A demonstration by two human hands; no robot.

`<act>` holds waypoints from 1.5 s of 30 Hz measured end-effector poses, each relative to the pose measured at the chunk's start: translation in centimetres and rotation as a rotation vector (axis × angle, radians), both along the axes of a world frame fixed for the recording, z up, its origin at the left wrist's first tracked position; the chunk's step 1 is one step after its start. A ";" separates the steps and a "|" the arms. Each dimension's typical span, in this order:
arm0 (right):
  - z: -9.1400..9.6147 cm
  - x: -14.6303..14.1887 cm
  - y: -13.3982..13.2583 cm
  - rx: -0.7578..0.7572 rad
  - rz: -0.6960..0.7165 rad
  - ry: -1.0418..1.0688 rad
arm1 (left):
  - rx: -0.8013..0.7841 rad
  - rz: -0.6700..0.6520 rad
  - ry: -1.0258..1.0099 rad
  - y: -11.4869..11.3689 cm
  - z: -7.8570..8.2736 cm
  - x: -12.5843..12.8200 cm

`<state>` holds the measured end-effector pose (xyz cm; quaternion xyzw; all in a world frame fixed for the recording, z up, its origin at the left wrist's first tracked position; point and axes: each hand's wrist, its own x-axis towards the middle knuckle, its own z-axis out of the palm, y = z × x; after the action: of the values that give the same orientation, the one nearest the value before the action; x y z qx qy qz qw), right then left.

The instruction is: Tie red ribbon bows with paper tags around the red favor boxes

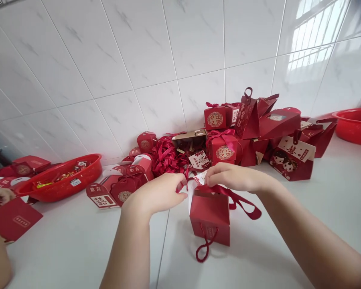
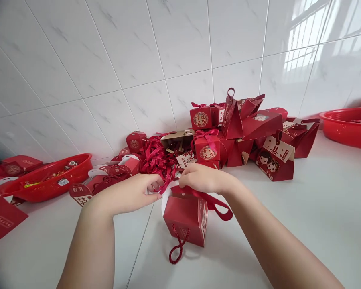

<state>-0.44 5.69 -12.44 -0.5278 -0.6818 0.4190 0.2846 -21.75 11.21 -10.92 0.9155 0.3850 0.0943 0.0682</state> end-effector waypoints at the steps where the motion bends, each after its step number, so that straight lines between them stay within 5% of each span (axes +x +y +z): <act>1: -0.2 -0.1 0.2 -0.029 0.017 -0.027 | -0.044 0.009 0.040 0.0 0.0 0.1; 17: -1.4 -0.6 1.2 -0.132 0.089 -0.144 | -0.275 0.119 0.292 -0.5 1.0 0.2; 25: -0.9 -0.1 1.1 -0.157 0.177 0.144 | -0.298 0.165 0.313 -0.5 1.2 0.3; 28: -0.7 0.0 1.0 -0.179 0.233 0.104 | -0.295 0.173 0.317 -0.4 1.2 0.3; 32: -0.9 -0.2 1.1 -0.201 0.205 0.011 | -0.294 0.176 0.318 -0.4 1.3 0.4; 45: -1.4 0.1 1.5 -0.310 0.150 0.162 | -0.286 0.147 0.332 -0.6 1.2 1.0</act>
<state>-0.39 7.17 -13.84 -0.4777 -0.6214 0.5801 0.2216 -20.70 10.64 -9.73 0.8690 0.4660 -0.1084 0.1258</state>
